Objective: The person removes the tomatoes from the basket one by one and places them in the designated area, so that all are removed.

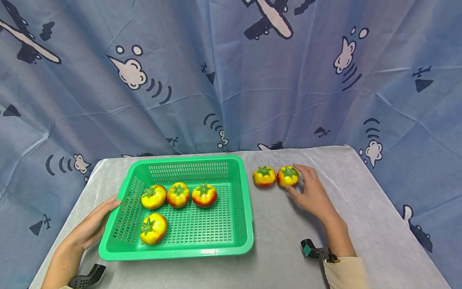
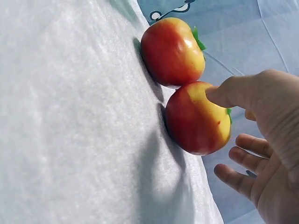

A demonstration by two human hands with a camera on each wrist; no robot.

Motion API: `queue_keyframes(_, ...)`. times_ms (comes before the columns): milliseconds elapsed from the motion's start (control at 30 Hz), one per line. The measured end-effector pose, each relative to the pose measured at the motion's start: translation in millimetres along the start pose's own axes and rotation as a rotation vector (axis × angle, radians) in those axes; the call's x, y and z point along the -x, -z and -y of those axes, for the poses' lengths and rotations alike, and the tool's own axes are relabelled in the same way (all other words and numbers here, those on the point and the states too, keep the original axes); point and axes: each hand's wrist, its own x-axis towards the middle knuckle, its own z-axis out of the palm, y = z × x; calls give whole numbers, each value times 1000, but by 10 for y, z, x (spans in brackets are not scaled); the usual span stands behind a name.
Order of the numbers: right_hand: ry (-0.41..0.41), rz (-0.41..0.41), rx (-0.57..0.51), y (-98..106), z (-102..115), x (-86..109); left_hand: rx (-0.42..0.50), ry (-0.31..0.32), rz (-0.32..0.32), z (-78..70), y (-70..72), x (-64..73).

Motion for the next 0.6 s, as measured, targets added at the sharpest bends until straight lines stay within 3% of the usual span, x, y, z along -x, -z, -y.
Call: queue_keyframes(600,39,-39,27,116,214,18,-9,29,-38,-17,-21,5)
